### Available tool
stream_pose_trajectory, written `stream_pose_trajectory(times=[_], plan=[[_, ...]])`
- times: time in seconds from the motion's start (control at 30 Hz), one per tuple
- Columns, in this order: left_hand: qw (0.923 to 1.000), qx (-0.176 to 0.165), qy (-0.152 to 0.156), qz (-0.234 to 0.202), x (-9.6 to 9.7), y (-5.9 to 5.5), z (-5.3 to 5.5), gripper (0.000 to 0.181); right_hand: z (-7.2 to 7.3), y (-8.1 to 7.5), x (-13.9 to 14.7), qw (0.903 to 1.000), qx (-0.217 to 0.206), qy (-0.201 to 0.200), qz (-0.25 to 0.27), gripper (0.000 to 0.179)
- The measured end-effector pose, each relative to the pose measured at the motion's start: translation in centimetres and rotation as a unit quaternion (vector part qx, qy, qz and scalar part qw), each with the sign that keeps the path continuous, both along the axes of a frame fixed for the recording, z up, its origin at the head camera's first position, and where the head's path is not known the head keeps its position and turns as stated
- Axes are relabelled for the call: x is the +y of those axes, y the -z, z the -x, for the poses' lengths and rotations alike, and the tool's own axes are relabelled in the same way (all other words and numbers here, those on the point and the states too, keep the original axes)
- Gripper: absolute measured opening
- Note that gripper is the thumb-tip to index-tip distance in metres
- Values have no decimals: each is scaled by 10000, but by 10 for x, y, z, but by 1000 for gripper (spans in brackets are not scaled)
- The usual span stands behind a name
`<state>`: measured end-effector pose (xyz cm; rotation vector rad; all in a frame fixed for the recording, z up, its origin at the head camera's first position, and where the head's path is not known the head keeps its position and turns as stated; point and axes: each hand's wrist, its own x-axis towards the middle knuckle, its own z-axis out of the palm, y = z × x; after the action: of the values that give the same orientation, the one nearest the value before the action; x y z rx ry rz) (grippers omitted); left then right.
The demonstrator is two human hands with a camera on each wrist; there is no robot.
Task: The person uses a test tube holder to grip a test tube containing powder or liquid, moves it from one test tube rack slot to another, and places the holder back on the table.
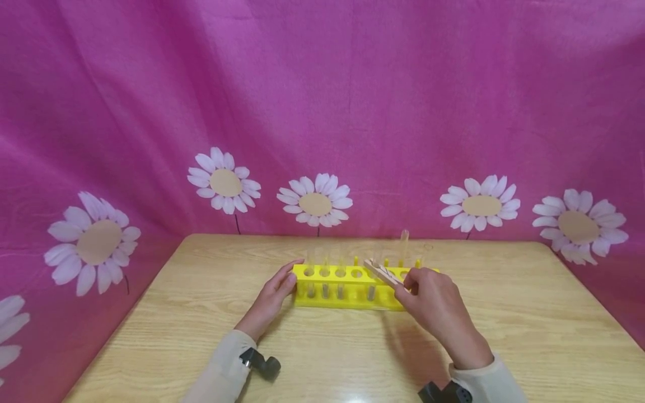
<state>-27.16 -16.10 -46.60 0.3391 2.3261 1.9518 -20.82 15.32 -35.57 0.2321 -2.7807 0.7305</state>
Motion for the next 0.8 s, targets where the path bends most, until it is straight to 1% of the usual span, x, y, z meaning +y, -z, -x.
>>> stream_pose_trajectory(times=[0.2,0.43,0.6,0.8], plan=[[10000,-27,-32,41,-1,-2,-1,51,-1,-2,-1,10000,-86,3,25,13],[10000,19,29,-50,-1,1,1,52,1,-3,-3,9997,-215,94,79,12],[10000,10,42,-32,0,1,1,52,-1,-3,-1,9998,-76,89,152,11],[10000,-51,-26,30,-1,1,1,52,-2,-5,1,9995,119,59,271,10]])
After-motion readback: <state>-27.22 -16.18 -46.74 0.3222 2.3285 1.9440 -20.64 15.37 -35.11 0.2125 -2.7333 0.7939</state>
